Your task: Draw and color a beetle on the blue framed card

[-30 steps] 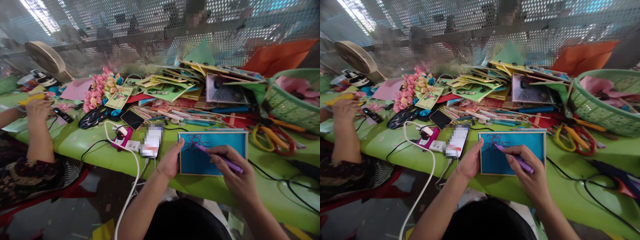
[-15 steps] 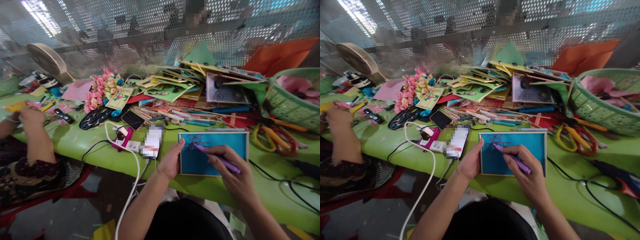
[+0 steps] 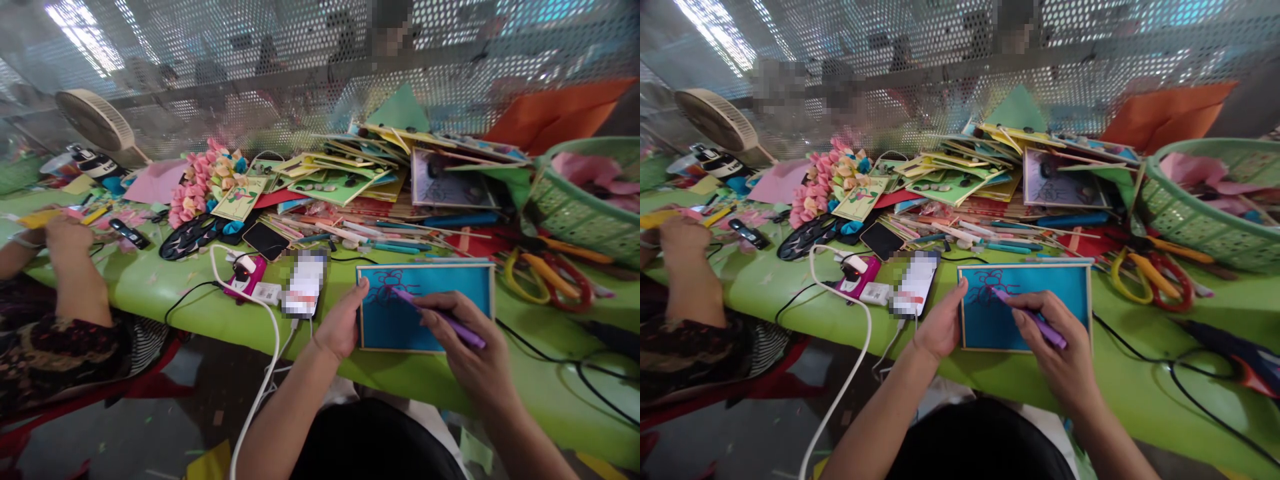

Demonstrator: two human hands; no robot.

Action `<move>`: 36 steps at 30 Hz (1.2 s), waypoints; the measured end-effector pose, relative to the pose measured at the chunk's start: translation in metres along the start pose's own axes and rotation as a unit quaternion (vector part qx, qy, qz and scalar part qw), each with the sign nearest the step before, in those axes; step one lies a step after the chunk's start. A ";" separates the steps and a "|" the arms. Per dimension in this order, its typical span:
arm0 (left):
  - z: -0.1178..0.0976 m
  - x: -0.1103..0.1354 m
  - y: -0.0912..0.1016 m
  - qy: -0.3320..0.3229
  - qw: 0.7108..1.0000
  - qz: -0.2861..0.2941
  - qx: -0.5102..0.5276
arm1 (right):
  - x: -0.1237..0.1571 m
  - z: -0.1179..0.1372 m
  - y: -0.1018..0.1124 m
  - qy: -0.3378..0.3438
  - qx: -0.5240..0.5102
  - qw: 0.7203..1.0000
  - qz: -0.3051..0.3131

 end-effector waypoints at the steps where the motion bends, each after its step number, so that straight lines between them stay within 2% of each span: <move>1: 0.000 0.000 0.000 0.000 1.000 0.000 -0.001 | 0.000 -0.001 0.000 -0.002 0.000 1.000 0.001; 13: -0.002 0.001 -0.002 -0.005 1.000 -0.003 -0.001 | -0.002 0.003 0.001 -0.024 -0.004 1.000 0.009; 36: -0.003 0.002 -0.002 0.001 1.000 -0.008 0.010 | -0.004 0.003 0.000 -0.018 -0.012 0.999 0.025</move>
Point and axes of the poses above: each hand's wrist, its own x-axis away from the middle knuckle, its own y-axis out of the back of the hand, z = x × y, the point moved 2 cm from there along -x, towards the middle knuckle, and after that the axes turned 13 degrees about -x, right-handed, at the moved point
